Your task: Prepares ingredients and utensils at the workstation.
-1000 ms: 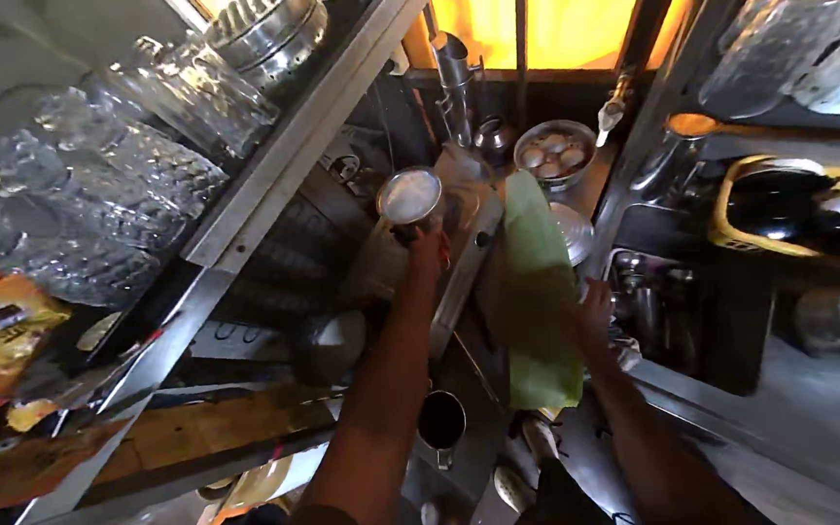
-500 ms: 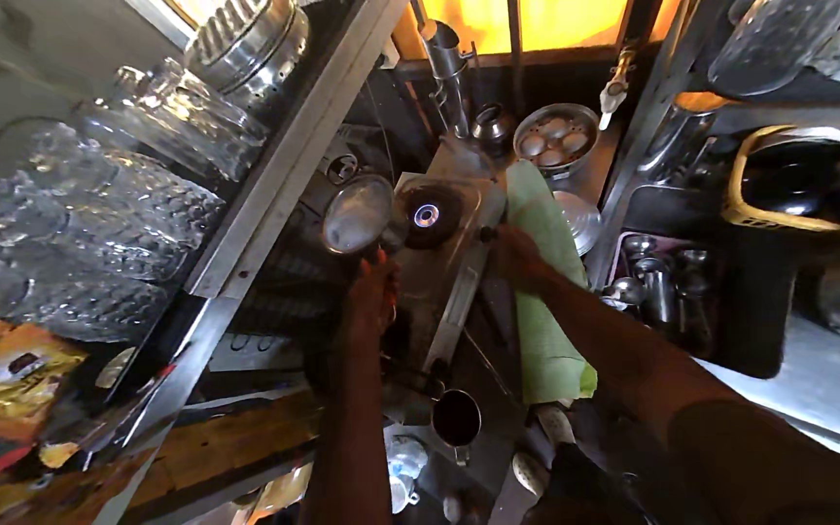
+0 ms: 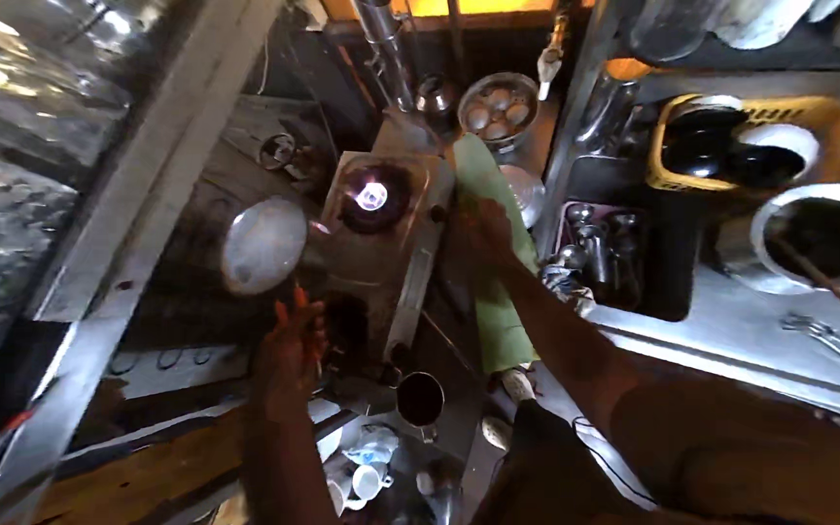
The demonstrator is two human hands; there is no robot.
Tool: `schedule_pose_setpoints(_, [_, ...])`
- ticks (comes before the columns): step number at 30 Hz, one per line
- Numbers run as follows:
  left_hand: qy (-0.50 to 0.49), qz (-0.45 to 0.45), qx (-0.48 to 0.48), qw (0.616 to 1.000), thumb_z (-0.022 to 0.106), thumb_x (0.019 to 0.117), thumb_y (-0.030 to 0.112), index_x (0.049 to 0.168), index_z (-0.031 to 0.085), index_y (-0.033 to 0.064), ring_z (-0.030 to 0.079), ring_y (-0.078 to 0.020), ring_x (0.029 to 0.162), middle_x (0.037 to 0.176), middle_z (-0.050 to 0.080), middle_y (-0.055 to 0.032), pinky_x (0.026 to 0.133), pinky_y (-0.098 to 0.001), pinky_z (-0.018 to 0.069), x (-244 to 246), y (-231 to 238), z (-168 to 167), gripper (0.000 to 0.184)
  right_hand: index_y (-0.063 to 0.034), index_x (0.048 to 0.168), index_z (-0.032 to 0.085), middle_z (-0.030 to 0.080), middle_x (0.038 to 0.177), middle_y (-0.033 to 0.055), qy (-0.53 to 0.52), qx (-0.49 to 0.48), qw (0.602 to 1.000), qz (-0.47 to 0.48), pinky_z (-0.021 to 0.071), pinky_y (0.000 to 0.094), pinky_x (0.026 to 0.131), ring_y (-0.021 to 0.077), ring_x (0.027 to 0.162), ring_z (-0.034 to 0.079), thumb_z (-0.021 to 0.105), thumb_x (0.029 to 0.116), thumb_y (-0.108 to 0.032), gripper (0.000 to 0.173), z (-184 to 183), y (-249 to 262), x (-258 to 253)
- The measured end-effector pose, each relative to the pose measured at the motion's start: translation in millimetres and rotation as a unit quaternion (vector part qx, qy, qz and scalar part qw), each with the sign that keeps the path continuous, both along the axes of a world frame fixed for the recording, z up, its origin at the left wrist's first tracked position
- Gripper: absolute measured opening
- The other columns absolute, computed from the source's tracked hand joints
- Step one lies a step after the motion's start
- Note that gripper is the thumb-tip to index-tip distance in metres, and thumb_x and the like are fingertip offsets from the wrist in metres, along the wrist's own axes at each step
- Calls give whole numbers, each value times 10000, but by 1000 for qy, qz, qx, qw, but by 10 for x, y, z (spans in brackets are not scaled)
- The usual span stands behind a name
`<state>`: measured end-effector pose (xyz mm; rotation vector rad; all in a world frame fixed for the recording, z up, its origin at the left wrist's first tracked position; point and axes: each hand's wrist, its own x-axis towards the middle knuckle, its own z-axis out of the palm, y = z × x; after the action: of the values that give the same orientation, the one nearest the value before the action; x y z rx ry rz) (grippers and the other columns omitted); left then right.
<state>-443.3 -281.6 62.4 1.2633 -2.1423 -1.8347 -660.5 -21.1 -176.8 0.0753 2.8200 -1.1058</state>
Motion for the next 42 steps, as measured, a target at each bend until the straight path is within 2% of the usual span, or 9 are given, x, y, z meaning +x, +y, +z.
schedule_pose_setpoints(5, [-22,39,-21,999,610,1025,193,975,618,101,514,-22,512,686,556,43,468,-164,473,138,28,34,105,-40,1396,579,541,1426,282,-76,-13,985,-153,421,746,1010,512,1326,495,660,943,-462,624,-176,798,538])
schedule_pose_setpoints(9, [-21,27,-17,999,606,1031,205,984,641,101,529,-21,521,697,574,48,476,-168,490,255,96,67,120,-60,1208,718,707,1185,214,-113,-75,986,-92,498,669,982,416,1141,658,668,978,-360,382,-466,1038,685])
schedule_pose_setpoints(15, [-21,-9,-23,999,620,1023,227,997,652,131,524,-11,534,703,574,65,491,-159,480,435,180,99,104,-73,1346,604,715,1142,201,-146,-137,972,-120,552,628,912,392,1053,692,788,870,-304,560,-437,1119,1009])
schedule_pose_setpoints(20, [-8,-22,-1,1000,603,1027,199,1025,638,103,528,-20,524,712,579,40,473,-162,479,589,256,121,101,-65,1294,676,660,1265,234,-122,-152,976,-93,500,639,998,414,1179,628,745,930,-406,504,-493,1128,1268])
schedule_pose_setpoints(24, [-5,-15,20,1000,592,1031,170,1036,622,76,523,-42,509,701,574,18,446,-177,463,769,433,199,99,-52,1250,717,541,1419,296,-71,-83,993,-55,386,673,1116,501,1378,439,757,883,-514,591,-649,1148,1099])
schedule_pose_setpoints(27, [-26,-30,12,999,601,1028,193,1034,638,65,530,-65,521,719,583,2,456,-205,474,931,478,226,134,-44,1165,743,689,1219,258,-114,-100,988,-14,458,688,1034,457,1208,618,672,955,-528,533,-646,1216,890])
schedule_pose_setpoints(30, [-32,-51,16,998,626,1018,214,1056,647,77,537,-62,534,738,592,4,466,-205,478,1146,521,215,144,-116,1202,753,705,1233,210,-141,-94,985,10,455,697,1031,421,1209,633,626,989,-500,457,-651,1240,825])
schedule_pose_setpoints(36, [-74,-96,12,993,660,1009,238,1163,648,37,576,-97,568,789,630,-41,498,-242,511,1540,675,245,254,-57,1101,754,720,1103,222,-69,-79,994,23,521,657,937,407,1061,682,692,966,-384,359,-168,1071,1021])
schedule_pose_setpoints(42, [-78,-142,29,986,666,1005,246,1112,643,15,581,-105,553,741,623,-43,498,-249,521,1948,925,292,255,-55,1050,722,721,1016,167,133,16,967,215,557,637,857,356,961,703,659,993,-286,246,1264,1188,1295])
